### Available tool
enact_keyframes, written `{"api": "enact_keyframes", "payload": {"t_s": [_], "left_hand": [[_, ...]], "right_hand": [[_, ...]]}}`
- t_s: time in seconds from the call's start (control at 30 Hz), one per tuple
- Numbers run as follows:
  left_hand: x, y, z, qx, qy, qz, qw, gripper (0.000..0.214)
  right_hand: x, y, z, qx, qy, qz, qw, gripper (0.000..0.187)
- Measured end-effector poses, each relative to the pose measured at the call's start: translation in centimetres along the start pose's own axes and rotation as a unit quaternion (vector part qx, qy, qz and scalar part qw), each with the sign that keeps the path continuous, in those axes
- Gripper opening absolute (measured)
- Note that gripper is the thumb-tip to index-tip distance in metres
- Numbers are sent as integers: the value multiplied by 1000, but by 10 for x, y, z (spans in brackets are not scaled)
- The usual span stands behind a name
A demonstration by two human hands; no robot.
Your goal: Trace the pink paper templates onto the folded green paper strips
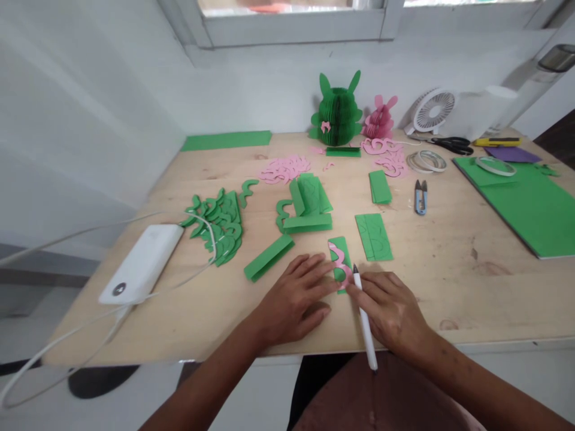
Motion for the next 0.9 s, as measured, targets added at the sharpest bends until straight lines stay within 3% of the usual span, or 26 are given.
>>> {"api": "enact_keyframes", "payload": {"t_s": [0.73, 0.9], "left_hand": [[0, 2, 1, -11, 18, -1, 1000, 43], [-1, 1, 2, -3, 16, 6, 1000, 41]], "right_hand": [[-3, -1, 4, -2, -2, -4, 1000, 28], [0, 12, 11, -52, 21, -52, 997, 31]]}}
Point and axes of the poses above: each hand's wrist, its own x-axis away from the middle knuckle, its own z-axis out of the back of the hand, y = z × x, the point moved 10 cm from there along -x, towards the middle knuckle, and after that the axes turned 5 degrees about -x, right-handed, at the moved point
